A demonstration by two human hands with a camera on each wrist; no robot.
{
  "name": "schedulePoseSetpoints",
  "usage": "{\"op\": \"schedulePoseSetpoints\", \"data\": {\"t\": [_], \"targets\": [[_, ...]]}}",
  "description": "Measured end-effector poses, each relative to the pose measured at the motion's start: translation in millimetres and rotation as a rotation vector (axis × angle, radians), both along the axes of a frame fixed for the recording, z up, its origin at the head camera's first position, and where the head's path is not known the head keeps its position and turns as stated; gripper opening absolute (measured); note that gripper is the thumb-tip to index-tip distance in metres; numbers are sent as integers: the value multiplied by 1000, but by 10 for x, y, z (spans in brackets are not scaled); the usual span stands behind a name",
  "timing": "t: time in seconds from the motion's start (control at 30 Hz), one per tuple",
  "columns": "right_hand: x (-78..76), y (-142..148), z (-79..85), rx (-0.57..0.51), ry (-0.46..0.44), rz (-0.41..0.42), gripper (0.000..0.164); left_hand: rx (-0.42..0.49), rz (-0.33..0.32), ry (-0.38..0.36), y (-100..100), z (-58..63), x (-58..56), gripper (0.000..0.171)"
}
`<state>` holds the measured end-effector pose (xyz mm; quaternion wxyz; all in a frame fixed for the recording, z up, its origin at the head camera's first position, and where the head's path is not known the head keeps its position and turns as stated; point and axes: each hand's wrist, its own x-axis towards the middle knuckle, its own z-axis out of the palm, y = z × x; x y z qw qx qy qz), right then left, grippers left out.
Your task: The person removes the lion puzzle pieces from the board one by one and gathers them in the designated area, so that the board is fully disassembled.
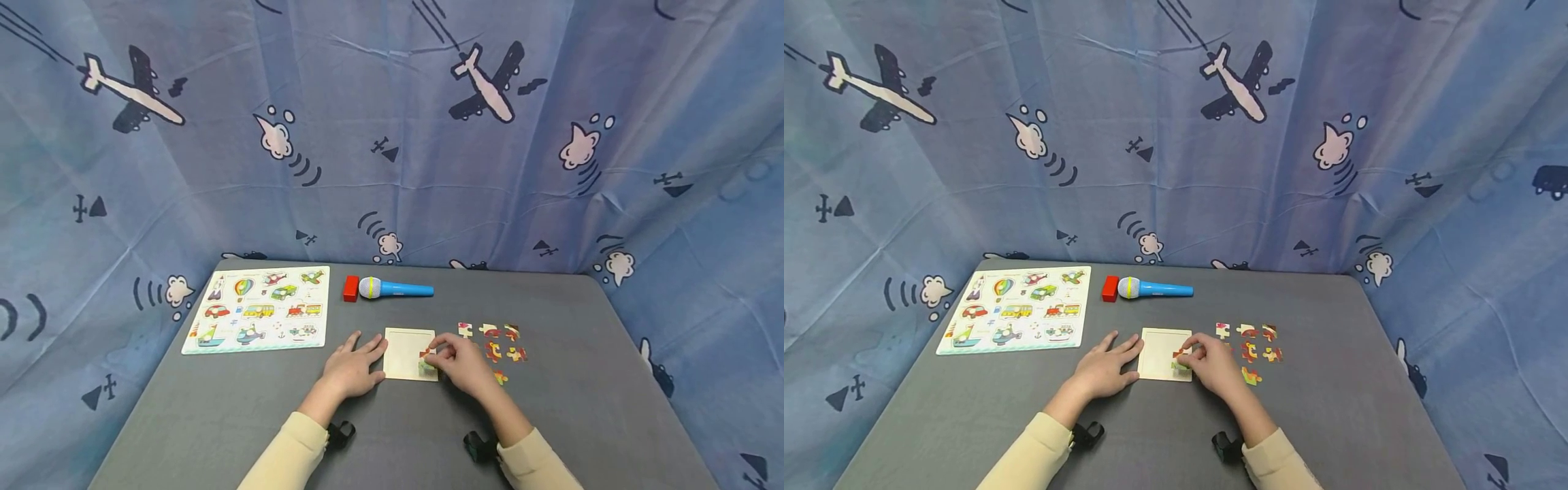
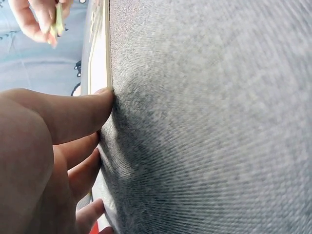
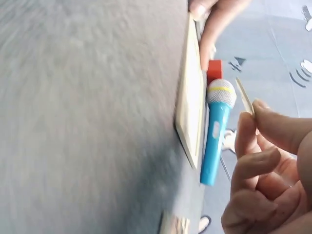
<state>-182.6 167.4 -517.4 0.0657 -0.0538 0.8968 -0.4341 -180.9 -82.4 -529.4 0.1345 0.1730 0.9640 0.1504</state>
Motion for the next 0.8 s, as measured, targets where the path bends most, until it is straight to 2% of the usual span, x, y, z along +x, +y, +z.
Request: {"op": "schedulePoseSetpoints", "data": {"t": [0.2,0.57,0.8], "targets": [[51,247,67,-22,1,12,18,1,-3,1,0,-7,0,64],[151,826,84,-18,73,-55,23,-5,-7,3,-10,-3,5,65],[245,1232,84,64,38,-119,32,-2,-10,7,-8,-4,1,65]]}}
